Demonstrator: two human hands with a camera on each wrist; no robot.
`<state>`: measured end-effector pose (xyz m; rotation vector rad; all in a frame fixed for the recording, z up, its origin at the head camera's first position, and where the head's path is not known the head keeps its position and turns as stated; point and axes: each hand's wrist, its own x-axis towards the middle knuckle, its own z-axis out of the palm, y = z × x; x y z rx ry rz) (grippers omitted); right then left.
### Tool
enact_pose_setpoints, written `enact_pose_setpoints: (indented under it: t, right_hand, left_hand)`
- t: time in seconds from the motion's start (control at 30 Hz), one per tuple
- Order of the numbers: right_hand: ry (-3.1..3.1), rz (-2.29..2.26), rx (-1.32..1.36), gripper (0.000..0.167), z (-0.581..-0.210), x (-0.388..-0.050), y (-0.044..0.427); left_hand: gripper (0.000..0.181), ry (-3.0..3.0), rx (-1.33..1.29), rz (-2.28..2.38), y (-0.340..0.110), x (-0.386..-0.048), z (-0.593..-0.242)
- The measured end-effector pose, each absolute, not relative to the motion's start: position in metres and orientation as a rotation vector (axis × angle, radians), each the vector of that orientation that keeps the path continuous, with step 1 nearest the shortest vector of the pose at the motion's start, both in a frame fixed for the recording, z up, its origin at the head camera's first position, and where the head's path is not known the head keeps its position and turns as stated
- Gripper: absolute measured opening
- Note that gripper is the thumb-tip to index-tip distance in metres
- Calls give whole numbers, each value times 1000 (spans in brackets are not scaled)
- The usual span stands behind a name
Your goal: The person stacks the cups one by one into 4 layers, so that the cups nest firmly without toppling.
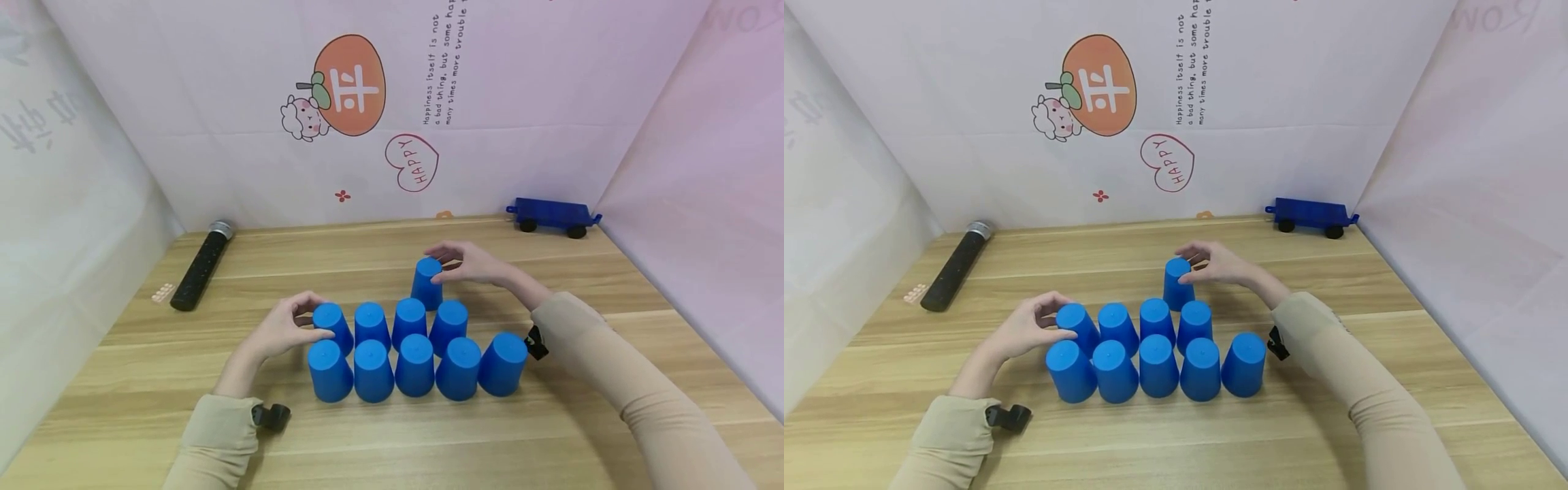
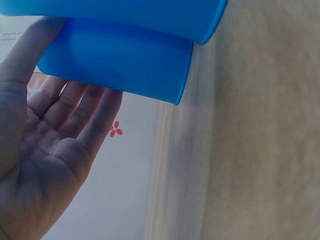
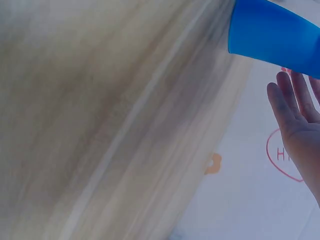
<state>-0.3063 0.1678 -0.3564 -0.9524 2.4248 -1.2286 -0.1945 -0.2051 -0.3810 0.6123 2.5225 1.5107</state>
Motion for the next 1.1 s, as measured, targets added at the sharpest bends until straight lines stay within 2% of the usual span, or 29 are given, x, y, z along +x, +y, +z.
enact_pose_setpoints:
  t: [0.33, 0.63, 1.1]
  right_hand:
    - [2444, -1338, -883, 58, -344, -292, 197]
    - [2517, -1279, -843, 54, -353, -270, 227]
    - [2378, -1223, -938, 51, -364, -240, 228]
  left_hand:
    - [41, 2515, 632, 1510, -205, -196, -380]
    - [42, 2523, 622, 1497, -205, -195, -380]
    - [45, 2557, 624, 1493, -211, -197, -372]
